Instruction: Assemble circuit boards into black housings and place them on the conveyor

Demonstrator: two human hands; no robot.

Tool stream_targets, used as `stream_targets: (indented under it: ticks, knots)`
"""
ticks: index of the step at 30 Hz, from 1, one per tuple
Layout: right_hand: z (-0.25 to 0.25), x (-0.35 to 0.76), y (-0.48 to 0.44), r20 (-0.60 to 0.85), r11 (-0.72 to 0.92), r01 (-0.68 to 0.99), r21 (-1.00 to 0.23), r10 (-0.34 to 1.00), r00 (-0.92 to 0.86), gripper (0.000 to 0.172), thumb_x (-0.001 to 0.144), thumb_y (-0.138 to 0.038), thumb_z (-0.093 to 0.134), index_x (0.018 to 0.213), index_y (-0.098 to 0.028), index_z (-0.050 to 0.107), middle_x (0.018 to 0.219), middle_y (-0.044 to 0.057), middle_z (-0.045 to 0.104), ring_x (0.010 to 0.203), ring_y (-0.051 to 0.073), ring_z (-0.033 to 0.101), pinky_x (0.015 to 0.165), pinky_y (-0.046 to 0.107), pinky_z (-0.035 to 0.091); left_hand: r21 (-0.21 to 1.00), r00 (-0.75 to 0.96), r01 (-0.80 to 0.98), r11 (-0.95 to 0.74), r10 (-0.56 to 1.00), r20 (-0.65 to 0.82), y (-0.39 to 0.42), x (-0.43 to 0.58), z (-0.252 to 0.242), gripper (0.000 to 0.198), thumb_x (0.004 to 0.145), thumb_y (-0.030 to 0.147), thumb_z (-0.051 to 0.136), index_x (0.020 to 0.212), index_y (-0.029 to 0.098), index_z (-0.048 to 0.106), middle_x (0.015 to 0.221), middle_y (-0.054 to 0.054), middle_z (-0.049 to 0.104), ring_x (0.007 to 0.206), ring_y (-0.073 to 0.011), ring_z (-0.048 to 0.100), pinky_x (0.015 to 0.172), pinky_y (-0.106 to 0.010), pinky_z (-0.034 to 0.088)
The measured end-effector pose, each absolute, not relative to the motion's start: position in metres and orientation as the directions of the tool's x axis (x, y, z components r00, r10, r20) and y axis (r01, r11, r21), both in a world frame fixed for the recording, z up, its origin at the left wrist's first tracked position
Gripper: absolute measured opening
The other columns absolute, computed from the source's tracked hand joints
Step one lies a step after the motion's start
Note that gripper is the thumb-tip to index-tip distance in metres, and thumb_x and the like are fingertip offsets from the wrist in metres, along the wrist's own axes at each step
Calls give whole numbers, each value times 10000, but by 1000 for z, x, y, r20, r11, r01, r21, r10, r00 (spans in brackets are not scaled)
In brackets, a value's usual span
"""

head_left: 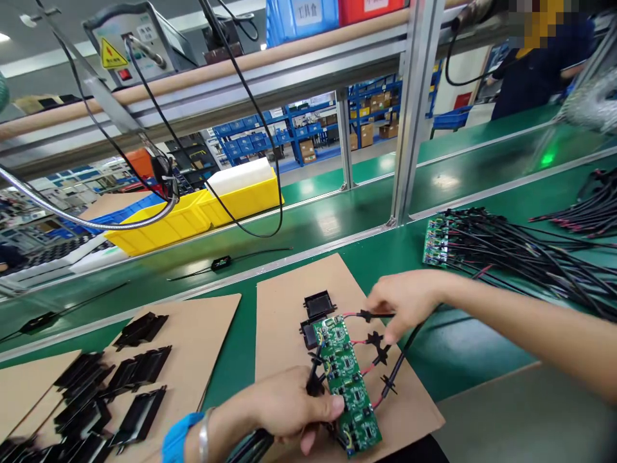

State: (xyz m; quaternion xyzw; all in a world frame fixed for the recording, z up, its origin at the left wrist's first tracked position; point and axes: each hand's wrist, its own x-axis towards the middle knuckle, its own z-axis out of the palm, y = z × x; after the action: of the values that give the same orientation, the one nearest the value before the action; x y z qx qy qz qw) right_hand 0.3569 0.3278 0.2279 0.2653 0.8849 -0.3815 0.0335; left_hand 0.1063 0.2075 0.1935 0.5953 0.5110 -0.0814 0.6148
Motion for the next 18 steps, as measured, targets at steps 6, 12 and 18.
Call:
stream_targets:
  ticks: [6,12,18]
  knots:
    - [136,301,329,-48,642,367,-673,457,-888,244,739,-364,771,816,-173,638,773,14,641,724,188,594,596,248,402,643,354,712,281,647,-675,220,114,141,299,783,466,605,687,193,532,600,21,561,445,-127,469,434,-243,358]
    - [123,304,318,-59,639,398,-658,483,-874,317,759,-397,761,958,-189,629,885,46,652,846,237,607,689,287,417,690,244,709,148,866,-436,209,116,131,119,738,289,630,764,195,562,731,21,589,666,-164,513,587,-260,349]
    - [122,308,301,-132,734,412,-540,410,-902,186,772,-214,704,926,-183,604,803,47,649,747,237,622,599,280,399,627,223,779,-5,937,-270,199,116,107,159,737,231,603,894,215,614,888,-33,663,791,-236,634,660,-308,443]
